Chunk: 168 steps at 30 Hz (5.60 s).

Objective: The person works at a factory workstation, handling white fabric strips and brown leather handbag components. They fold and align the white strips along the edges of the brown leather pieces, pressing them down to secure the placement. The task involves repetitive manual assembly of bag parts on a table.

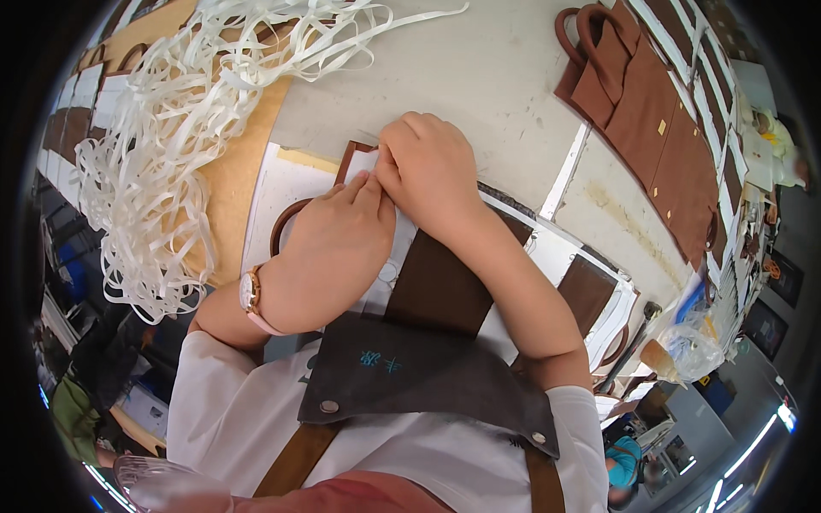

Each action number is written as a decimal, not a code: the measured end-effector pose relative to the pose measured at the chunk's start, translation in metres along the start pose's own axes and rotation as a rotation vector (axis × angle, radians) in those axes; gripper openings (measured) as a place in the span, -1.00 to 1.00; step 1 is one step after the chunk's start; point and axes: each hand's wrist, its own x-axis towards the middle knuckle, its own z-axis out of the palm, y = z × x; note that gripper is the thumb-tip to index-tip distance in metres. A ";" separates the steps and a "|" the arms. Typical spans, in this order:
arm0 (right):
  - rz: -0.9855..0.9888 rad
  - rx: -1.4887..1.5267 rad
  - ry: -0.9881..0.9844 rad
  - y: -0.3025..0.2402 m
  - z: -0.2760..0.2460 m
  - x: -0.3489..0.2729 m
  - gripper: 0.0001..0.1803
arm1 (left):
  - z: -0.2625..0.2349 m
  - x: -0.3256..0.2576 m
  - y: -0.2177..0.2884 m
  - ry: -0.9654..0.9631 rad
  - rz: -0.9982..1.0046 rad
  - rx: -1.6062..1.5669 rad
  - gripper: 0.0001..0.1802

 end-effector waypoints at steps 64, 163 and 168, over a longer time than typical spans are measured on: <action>-0.155 -0.130 0.015 0.002 -0.016 -0.038 -0.64 | 0.020 0.002 -0.027 0.313 -0.208 -0.326 -0.64; -0.152 0.057 0.146 0.020 -0.021 -0.077 -0.88 | 0.057 -0.014 0.045 0.491 -0.221 0.139 -0.49; -0.337 -0.217 0.049 0.018 -0.028 -0.078 -0.88 | 0.043 -0.007 0.054 0.391 -0.254 0.184 -0.52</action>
